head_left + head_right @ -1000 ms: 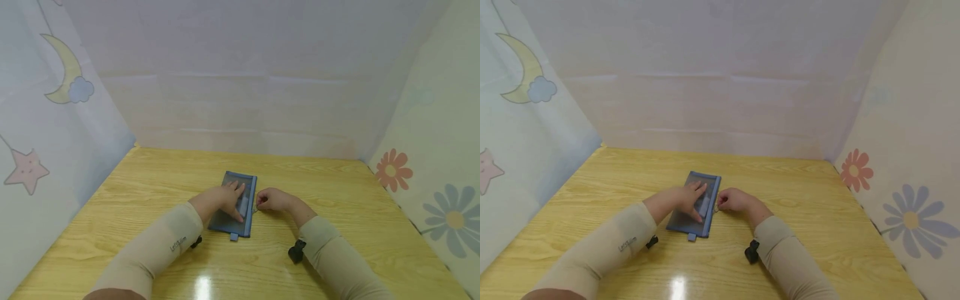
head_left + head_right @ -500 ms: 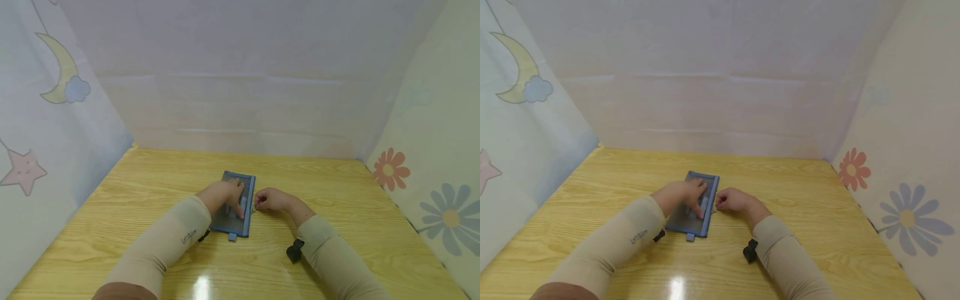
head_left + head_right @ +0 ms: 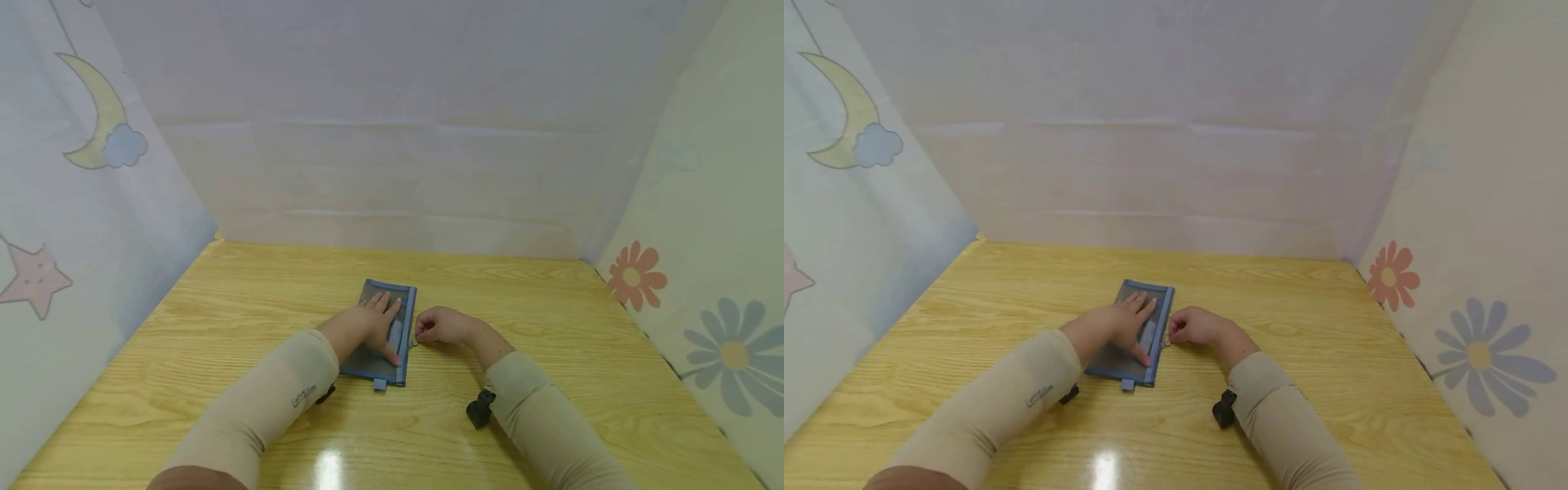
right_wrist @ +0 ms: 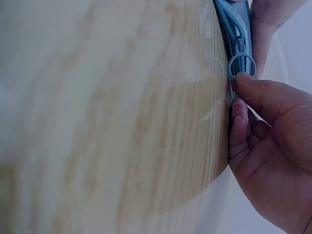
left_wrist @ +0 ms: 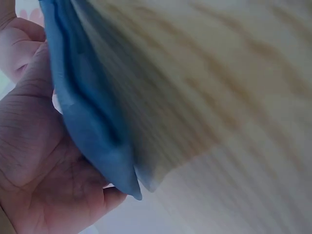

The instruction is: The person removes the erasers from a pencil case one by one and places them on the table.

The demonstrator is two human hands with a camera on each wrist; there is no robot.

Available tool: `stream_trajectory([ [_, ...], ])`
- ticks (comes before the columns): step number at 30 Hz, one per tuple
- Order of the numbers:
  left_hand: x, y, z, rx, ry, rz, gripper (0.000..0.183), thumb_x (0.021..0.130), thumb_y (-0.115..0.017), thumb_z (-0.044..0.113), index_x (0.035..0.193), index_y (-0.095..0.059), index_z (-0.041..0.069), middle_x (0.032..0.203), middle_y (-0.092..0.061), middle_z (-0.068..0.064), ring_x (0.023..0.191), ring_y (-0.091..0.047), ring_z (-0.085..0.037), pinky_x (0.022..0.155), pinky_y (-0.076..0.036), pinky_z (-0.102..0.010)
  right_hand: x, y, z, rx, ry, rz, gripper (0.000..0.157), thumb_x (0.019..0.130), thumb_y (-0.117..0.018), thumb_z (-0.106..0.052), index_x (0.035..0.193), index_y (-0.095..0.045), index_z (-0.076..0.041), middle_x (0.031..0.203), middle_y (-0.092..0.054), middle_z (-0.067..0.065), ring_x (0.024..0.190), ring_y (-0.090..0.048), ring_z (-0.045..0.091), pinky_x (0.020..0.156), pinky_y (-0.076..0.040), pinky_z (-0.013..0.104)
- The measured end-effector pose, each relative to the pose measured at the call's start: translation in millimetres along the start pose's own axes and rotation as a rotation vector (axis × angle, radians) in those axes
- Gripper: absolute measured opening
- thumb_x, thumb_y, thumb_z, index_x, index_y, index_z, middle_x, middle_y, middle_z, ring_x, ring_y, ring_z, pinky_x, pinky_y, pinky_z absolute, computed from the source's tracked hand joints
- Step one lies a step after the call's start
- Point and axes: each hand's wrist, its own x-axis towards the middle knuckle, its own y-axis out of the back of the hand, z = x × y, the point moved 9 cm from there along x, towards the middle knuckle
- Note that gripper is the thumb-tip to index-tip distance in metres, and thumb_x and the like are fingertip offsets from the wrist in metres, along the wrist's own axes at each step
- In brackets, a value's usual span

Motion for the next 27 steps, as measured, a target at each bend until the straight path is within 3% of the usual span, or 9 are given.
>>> stream_trajectory([
  [3,-1.3,-1.0,-0.1,-0.012,-0.002,0.0,0.14,0.038,-0.053,0.088,0.146,0.009,0.023,0.152,0.013,-0.009,0.138,0.011,-0.024,0.111,-0.006,-0.042,0,-0.6,0,-0.002,0.002,0.0,0.006,0.087,-0.059,-0.007,0.083,-0.06,-0.003,0.071,-0.051,0.0,0.063,-0.044,0.011,0.059,-0.038,0.025],
  [10,-14.9,6.3,5.8,0.009,-0.011,0.0,0.131,0.049,-0.054,0.085,0.147,0.007,0.022,0.152,0.009,-0.009,0.139,0.007,-0.025,0.111,-0.008,-0.042,1,-0.1,4,-0.008,-0.006,0.012,0.007,0.087,-0.06,-0.008,0.081,-0.061,-0.005,0.07,-0.05,-0.002,0.062,-0.044,0.012,0.059,-0.037,0.026],
  [19,-3.8,0.1,3.3,0.023,-0.013,0.002,0.137,0.043,-0.052,0.087,0.146,0.01,0.023,0.151,0.012,-0.01,0.138,0.01,-0.026,0.11,-0.008,-0.043,0,3.2,5,-0.001,0.003,0.049,0.008,0.087,-0.061,-0.01,0.08,-0.061,-0.006,0.071,-0.052,-0.001,0.064,-0.045,0.013,0.06,-0.037,0.027],
  [25,-13.9,6.1,6.4,0.027,-0.012,0.002,0.13,0.05,-0.055,0.083,0.147,0.007,0.021,0.152,0.009,-0.011,0.139,0.006,-0.026,0.111,-0.008,-0.042,5,4.9,13,-0.002,-0.012,0.06,0.009,0.086,-0.063,-0.013,0.077,-0.062,-0.01,0.069,-0.052,-0.003,0.062,-0.045,0.012,0.059,-0.037,0.027],
  [27,-13.5,5.9,6.6,0.015,-0.015,0.008,0.133,0.048,-0.055,0.085,0.147,0.006,0.021,0.152,0.008,-0.011,0.139,0.007,-0.027,0.11,-0.008,-0.044,5,5.0,13,-0.005,-0.012,0.061,0.009,0.086,-0.062,-0.012,0.077,-0.062,-0.01,0.069,-0.052,-0.003,0.062,-0.045,0.012,0.059,-0.036,0.027],
])
